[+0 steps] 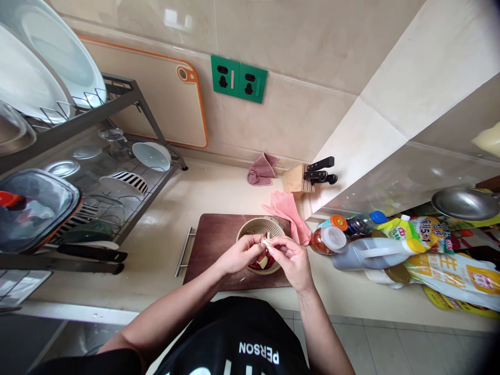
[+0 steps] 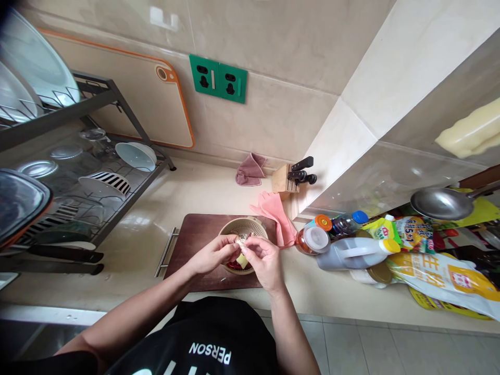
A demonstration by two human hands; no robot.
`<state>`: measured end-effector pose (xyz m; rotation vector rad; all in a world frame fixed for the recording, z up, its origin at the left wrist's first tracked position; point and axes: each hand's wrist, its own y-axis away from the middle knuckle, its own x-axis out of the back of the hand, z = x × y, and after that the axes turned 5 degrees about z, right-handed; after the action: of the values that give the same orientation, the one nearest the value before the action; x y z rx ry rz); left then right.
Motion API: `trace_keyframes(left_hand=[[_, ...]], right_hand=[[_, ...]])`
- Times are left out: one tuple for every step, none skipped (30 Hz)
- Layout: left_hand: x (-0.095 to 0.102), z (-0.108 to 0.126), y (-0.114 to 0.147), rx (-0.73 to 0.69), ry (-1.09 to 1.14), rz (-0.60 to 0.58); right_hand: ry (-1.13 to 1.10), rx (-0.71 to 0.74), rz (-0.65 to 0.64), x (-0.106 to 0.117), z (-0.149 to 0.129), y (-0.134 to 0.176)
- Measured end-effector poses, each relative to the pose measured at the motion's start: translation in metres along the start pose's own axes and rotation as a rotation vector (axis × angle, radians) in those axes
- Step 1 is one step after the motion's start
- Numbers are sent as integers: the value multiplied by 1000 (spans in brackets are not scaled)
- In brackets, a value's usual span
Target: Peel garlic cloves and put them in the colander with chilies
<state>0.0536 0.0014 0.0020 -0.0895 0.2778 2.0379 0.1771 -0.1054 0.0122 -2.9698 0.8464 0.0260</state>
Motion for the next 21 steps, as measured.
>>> trace_keyframes(left_hand=[[0,0,0,-13,-2,6],[-1,-1,0,-25,-1,16],[-1,-1,1,-35,2,29],[-1,-1,1,-41,5,41],[-1,0,1,-44,6,48],[-1,0,2,-43,6,48],[-1,1,2,-41,6,42],[-1,1,2,-38,5,31],[0,2,3,-37,5,20],[0,2,3,-35,7,11],[1,3,3,-36,9,7],[1,3,3,-37,11,5],[1,3,3,-39,11,2],[1,3,3,-41,11,-1],[1,2,3,-44,12,-4],[2,2,3,-48,12,-6],[2,1,3,-52,10,-7],[2,0,3,-55,10,-3],[2,-1,3,-56,11,7],[1,-3,2,-54,14,21],[1,-4,2,-51,19,38]], right_hand=[[2,-2,-1,-1,0,0],[4,-8,-3,-1,0,0],[6,-15,-2,-2,0,0],[8,-20,0,-2,0,0],[11,-25,0,-2,1,1],[12,-31,-1,-2,1,1],[12,-38,-2,-2,2,1],[10,-50,-5,-1,2,1],[7,-62,-6,-1,3,1],[4,-74,-8,0,3,1],[4,-81,-6,0,3,1],[6,-79,-4,0,3,1],[12,-70,-2,0,3,1],[18,-57,-2,0,3,1],[24,-42,-3,0,2,1],[29,-27,-4,-1,2,1],[34,-13,-7,-1,2,1],[40,-2,-10,-2,1,1],[46,7,-11,-3,1,2],[53,14,-12,-4,1,2],[58,20,-12,-5,1,3]])
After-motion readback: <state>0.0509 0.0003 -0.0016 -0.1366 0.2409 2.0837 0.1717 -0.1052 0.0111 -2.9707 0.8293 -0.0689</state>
